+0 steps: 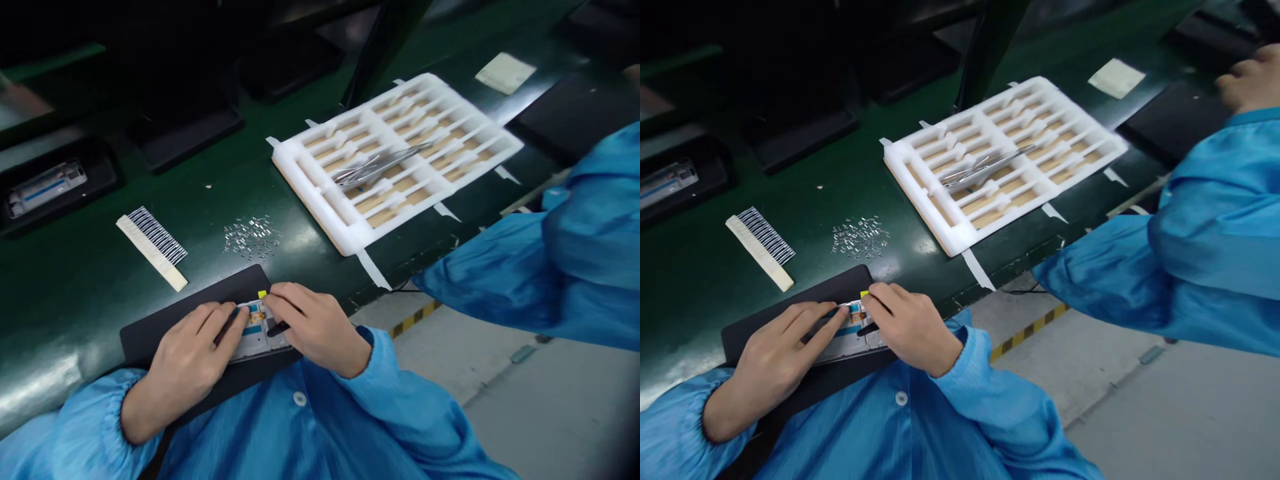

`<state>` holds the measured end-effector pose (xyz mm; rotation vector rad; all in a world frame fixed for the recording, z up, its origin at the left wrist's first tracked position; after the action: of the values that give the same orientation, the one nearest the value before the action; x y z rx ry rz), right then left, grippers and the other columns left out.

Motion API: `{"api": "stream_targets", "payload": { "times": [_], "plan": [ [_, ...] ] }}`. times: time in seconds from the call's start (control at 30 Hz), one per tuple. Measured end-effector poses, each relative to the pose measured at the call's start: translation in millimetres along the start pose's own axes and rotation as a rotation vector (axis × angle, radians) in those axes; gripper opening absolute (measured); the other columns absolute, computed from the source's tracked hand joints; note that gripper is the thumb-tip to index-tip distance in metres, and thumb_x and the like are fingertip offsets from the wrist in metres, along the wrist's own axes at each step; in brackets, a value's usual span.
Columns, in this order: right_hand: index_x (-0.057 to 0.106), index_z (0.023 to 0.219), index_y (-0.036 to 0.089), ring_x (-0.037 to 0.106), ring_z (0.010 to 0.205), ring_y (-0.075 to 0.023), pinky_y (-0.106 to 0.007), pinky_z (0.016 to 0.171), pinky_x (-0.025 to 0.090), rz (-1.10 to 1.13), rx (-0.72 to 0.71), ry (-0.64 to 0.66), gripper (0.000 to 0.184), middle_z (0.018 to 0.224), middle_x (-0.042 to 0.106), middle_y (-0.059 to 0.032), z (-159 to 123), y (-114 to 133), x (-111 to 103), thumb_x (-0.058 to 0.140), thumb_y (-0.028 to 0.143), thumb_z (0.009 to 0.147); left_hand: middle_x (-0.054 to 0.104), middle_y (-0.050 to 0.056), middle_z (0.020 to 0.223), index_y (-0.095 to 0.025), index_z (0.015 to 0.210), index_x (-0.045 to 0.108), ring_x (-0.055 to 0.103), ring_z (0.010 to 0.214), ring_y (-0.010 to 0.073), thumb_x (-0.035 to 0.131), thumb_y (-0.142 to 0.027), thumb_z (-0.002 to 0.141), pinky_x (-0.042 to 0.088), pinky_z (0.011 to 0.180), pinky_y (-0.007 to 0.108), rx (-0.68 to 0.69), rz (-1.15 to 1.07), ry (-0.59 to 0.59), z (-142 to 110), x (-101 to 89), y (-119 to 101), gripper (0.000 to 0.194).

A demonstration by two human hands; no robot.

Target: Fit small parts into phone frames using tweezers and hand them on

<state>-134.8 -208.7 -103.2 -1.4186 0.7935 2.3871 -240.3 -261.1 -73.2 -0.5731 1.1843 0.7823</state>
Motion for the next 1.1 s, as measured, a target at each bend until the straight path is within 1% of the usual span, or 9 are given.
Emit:
{"api": "stream_targets", "payload": {
  "times": [0.17,0.33,0.5,0.57,0.7,0.8,0.87,1.0,1.1],
  "plan": [
    [0.074,0.113,0.01,0.065,0.076,-0.0216,-0.034,0.057,0.054,-0.161,-0.035,0.034,0.029,0.106,0.076,-0.0146,3.3,19.1,-5.1,0.045,0.011,0.106,0.075,0.017,0.114,-0.004,0.127,0.07,0.069,0.101,0.0293,0.052,-0.007,0.102,0.063,0.088,0.042,0.012,-0.004,0.032,4.4,4.1,-1.0,0.031],
    [0.072,0.123,0.005,0.064,0.074,-0.0244,-0.037,0.046,0.051,-0.253,0.109,0.056,0.038,0.122,0.074,-0.0233,-3.9,37.3,-3.9,0.044,0.003,0.098,0.073,0.019,0.115,-0.004,0.127,0.07,0.069,0.102,0.0287,0.05,-0.009,0.103,0.062,0.088,0.042,-0.008,-0.046,0.04,5.9,4.0,1.6,0.031],
    [0.072,0.124,0.004,0.068,0.076,-0.0231,-0.035,0.05,0.058,-0.163,0.125,0.063,0.039,0.12,0.075,-0.0225,-7.2,29.7,-3.2,0.041,0.005,0.099,0.071,0.021,0.114,-0.002,0.126,0.068,0.068,0.101,0.0317,0.052,-0.004,0.1,0.063,0.084,0.045,-0.008,-0.062,0.034,5.7,4.9,1.5,0.031],
    [0.074,0.12,0.009,0.071,0.083,-0.0222,-0.034,0.062,0.064,0.06,0.175,-0.054,0.03,0.117,0.074,-0.0191,-9.6,9.6,-16.6,0.048,0.01,0.103,0.07,0.022,0.115,-0.003,0.128,0.067,0.068,0.102,0.0323,0.052,-0.003,0.1,0.063,0.083,0.045,-0.011,-0.076,0.046,4.4,6.1,2.6,0.032],
    [0.078,0.109,0.022,0.07,0.085,-0.0209,-0.04,0.076,0.064,0.463,0.496,-0.507,0.015,0.118,0.071,-0.011,-41.2,-58.9,-45.3,0.066,0.026,0.102,0.069,0.022,0.12,-0.006,0.131,0.065,0.067,0.105,0.0313,0.057,-0.011,0.102,0.063,0.086,0.047,-0.038,-0.146,0.095,3.4,5.3,8.4,0.03],
    [0.08,0.099,0.023,0.07,0.089,-0.0255,-0.046,0.076,0.061,0.647,0.626,-0.856,0.043,0.112,0.069,-0.012,-74.1,-88.1,-44.7,0.042,0.037,0.111,0.067,0.02,0.125,-0.01,0.129,0.064,0.066,0.11,0.0334,0.06,-0.037,0.104,0.063,0.09,0.052,-0.102,-0.229,0.183,3.3,6.6,14.4,0.037],
    [0.08,0.094,0.022,0.069,0.088,-0.0272,-0.046,0.072,0.059,0.63,0.635,-0.999,0.048,0.103,0.068,-0.012,-87.6,-91.1,-39.5,0.039,0.041,0.111,0.066,0.019,0.13,-0.014,0.128,0.063,0.064,0.116,0.0355,0.058,-0.045,0.104,0.062,0.092,0.055,-0.13,-0.253,0.231,1.8,8.1,14.8,0.04],
    [0.078,0.096,0.023,0.055,0.059,-0.0211,-0.036,0.049,0.039,0.504,0.612,-1.027,0.046,0.069,0.057,-0.0053,-93.8,-81.5,-25.5,0.038,0.041,0.111,0.066,0.016,0.13,-0.019,0.113,0.062,0.065,0.117,0.031,0.062,-0.037,0.1,0.062,0.09,0.046,-0.179,-0.31,0.225,-2.2,7.8,20.0,0.022],
    [0.076,0.101,0.024,0.056,0.055,-0.0214,-0.036,0.05,0.041,0.457,0.589,-0.895,0.048,0.067,0.057,-0.0037,-89.9,-76.4,-14.2,0.031,0.041,0.111,0.066,0.013,0.13,-0.022,0.108,0.06,0.066,0.118,0.0287,0.068,-0.04,0.095,0.06,0.091,0.041,-0.253,-0.303,0.185,3.2,1.8,51.3,0.024]
  ]
}}
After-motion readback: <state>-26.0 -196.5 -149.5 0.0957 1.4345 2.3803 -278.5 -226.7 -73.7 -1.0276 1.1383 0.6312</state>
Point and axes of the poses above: each hand's wrist, its own z-axis towards the middle knuckle, its own x-axis out of the palm, y = z × x, the point moved 10 cm from there along z, towards the middle knuckle
